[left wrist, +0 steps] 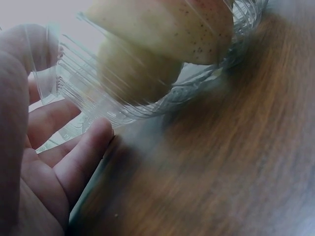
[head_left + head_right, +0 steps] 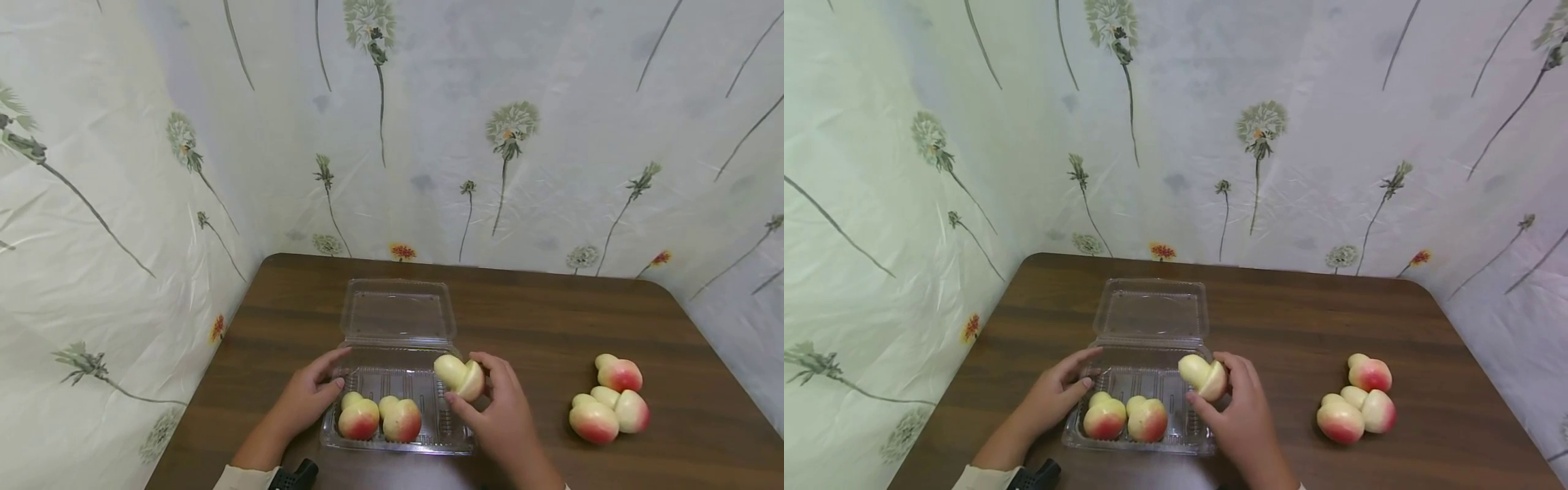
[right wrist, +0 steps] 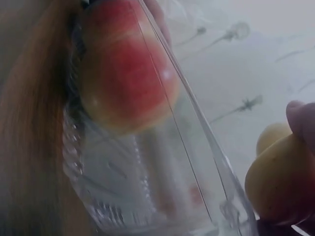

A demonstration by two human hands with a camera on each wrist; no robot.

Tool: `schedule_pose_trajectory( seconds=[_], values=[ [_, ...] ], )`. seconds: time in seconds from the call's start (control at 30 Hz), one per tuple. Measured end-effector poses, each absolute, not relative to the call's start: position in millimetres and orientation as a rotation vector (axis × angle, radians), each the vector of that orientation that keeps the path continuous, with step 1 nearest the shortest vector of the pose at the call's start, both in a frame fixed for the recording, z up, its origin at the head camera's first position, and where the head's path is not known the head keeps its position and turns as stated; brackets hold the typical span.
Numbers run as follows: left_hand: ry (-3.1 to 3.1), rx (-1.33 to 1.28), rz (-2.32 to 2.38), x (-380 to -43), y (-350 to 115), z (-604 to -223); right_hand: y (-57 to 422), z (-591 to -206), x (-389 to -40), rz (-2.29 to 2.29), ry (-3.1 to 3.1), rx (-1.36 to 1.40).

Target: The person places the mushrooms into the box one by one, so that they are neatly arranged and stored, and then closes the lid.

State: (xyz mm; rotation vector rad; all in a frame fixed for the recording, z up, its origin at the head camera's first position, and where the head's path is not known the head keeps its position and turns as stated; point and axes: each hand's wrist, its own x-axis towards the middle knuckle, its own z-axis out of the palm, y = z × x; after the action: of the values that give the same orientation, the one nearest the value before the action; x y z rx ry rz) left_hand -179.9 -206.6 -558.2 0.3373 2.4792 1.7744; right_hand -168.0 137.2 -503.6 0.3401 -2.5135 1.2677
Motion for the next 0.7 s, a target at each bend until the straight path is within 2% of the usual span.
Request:
schedule_pose_trajectory(
  seconds=[0.7],
  values=[
    [2.484, 0.323, 1.765, -179, -206, -558, 124, -514, -158, 1.133, -2.631, 0.452]
  ],
)
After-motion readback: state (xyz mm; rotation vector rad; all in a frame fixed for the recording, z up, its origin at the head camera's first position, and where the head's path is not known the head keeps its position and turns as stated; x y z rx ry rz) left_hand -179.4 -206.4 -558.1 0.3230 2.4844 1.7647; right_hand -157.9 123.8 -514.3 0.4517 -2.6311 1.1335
